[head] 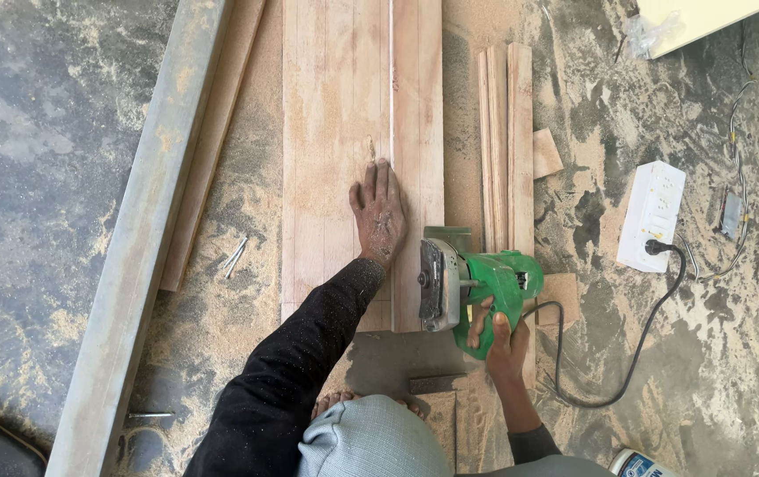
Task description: The person uses a green circular saw to cut a long plank of wood into narrower strips. They guide the saw along the plank, then separate and set aside the cut pieces.
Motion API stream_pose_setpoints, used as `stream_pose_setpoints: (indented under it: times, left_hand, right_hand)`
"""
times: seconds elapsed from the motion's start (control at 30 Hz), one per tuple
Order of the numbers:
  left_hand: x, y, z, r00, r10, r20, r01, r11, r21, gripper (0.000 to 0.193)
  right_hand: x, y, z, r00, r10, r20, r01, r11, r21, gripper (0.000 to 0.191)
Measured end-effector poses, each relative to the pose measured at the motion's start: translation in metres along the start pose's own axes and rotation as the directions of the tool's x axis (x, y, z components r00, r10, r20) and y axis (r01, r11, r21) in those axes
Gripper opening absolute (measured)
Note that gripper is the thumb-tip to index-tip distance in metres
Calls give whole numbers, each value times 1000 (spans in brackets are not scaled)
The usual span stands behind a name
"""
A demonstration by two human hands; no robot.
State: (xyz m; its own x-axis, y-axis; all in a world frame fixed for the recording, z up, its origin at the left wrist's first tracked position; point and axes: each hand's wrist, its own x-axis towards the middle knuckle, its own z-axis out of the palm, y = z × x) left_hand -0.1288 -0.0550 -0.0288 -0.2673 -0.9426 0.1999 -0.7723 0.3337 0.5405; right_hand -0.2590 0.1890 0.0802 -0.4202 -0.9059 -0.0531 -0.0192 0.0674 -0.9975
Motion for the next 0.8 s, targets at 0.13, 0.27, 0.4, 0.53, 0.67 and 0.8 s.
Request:
stream_pose_setpoints:
  times: [0.13, 0.27, 0.4, 0.53, 0.67, 0.8]
  left_hand:
    - [0, 1, -2, 999, -20, 45, 22, 999, -35, 55]
    - [-1, 1, -4, 999, 12, -41, -14, 998, -53, 55]
    - [0, 1, -4, 999, 25, -30, -25, 1000, 6, 55]
    - [2, 1, -3, 1000, -1, 14, 1, 1000, 11, 55]
    - [4, 0, -2, 999, -7, 33, 6, 1000, 22, 55]
    - [3, -1, -1, 1000, 4, 25, -5, 999, 34, 57]
  right_hand:
    - [6, 2, 1, 1000, 7, -16, -7, 1000, 13, 47]
    - [11, 2, 2, 1000, 23, -21, -22, 999, 47, 46]
    - [17, 3, 3, 999, 24, -24, -23, 999, 40, 43]
    - [22, 3, 4, 1000, 6, -8, -5, 998, 66, 41]
    - [28, 3, 6, 1000, -17, -12, 18, 999, 46, 39]
    - [33, 4, 7, 1000, -25, -18, 25, 1000, 9, 39]
